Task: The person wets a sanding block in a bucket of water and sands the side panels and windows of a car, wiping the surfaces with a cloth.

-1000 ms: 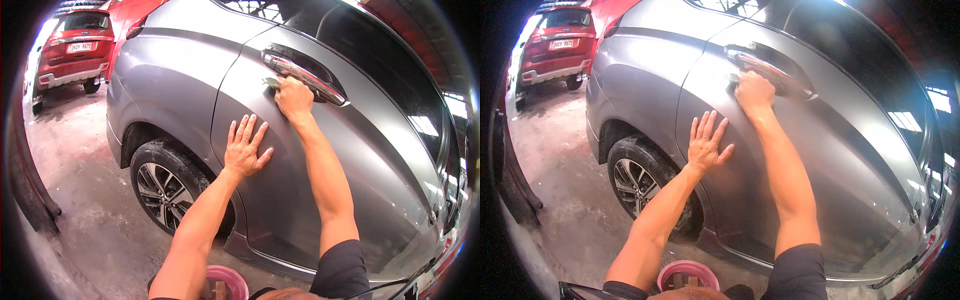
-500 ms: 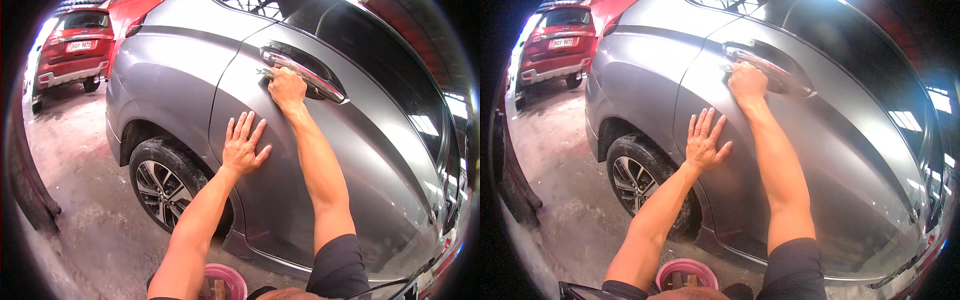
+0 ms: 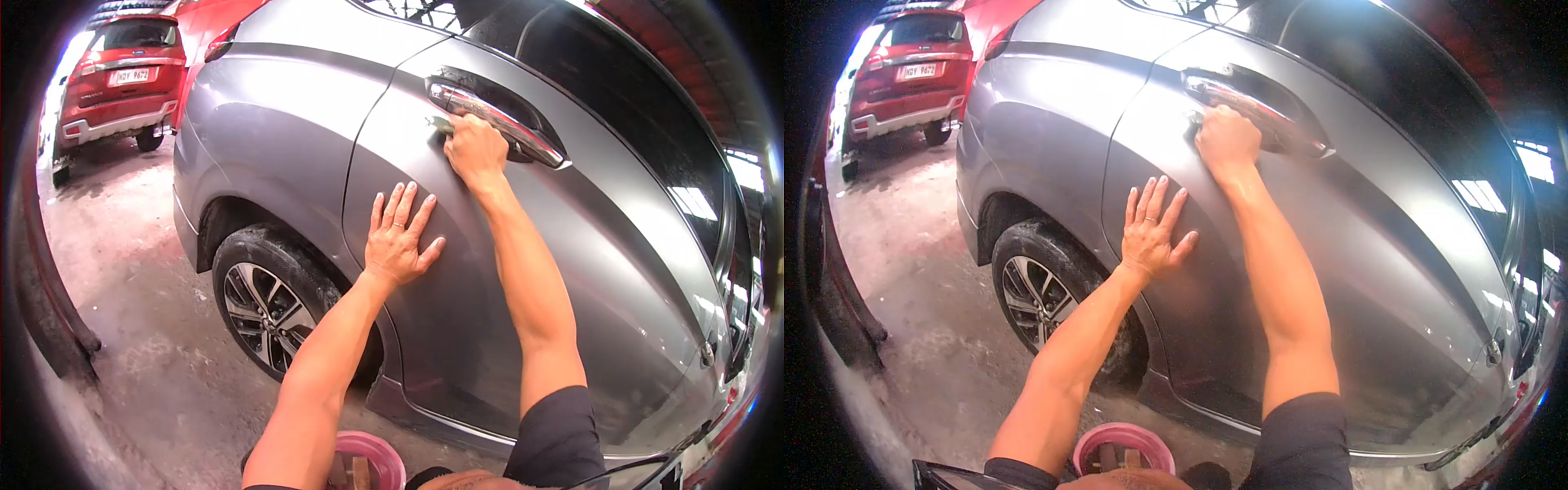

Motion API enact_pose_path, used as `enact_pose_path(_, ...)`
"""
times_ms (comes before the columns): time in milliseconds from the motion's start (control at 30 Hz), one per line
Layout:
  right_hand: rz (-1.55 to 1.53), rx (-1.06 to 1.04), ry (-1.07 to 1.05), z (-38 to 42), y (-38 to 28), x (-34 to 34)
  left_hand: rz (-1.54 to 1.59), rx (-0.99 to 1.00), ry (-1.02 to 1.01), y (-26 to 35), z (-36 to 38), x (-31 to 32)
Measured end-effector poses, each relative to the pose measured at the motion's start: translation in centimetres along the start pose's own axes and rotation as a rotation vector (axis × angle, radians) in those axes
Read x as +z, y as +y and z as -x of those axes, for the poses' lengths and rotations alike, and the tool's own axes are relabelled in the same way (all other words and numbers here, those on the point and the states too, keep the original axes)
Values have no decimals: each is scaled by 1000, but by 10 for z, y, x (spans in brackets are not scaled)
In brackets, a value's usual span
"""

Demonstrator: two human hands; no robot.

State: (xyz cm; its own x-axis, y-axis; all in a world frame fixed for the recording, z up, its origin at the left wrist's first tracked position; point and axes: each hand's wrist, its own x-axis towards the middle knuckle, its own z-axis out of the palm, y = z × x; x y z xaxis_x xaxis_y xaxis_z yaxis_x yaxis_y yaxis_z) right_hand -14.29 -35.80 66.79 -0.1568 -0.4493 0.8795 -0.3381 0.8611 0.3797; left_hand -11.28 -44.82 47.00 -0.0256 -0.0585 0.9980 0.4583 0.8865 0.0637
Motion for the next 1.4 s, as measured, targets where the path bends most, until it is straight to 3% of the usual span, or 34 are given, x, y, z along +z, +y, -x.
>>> enact_pose_path(100, -20, -19, 57, -4, -1, 6, -3, -6, -6, 1, -1, -1)
enact_pose_path(167, 33, 3, -56, 9, 3, -12, 8, 1, -13, -1, -1, -2)
enact_pose_path(300, 29, -10, -76, 13, 8, -15, 17, -6, -16, 1, 0, -1)
enact_pose_path(333, -6, -37, 33, 7, 5, -6, 13, -6, -16, 1, 0, -2)
enact_pose_path(467, -8, -50, 88, -3, 4, 5, 6, 2, -16, 2, -1, -3)
enact_pose_path(767, 93, -117, -157, 23, 32, -42, -18, 20, -14, 1, -1, 1)
enact_pose_path(967, -44, -70, -205, 42, 39, -56, -38, 20, -16, 3, 0, 2)
enact_pose_path(1033, -5, -40, -317, 32, 37, -69, -40, 24, -12, 2, -1, 2)
enact_pose_path(1100, -27, 31, -567, 21, 37, -74, -44, 20, -15, 3, -1, 1)
enact_pose_path(1167, -7, 15, -529, 24, 41, -67, -40, 25, -10, 2, -1, 1)
enact_pose_path(1267, -39, -59, -135, 38, 42, -46, -29, 24, -4, 2, -1, 1)
enact_pose_path(1400, -53, 13, -111, 38, 33, -39, -12, 18, -11, 2, 0, 0)
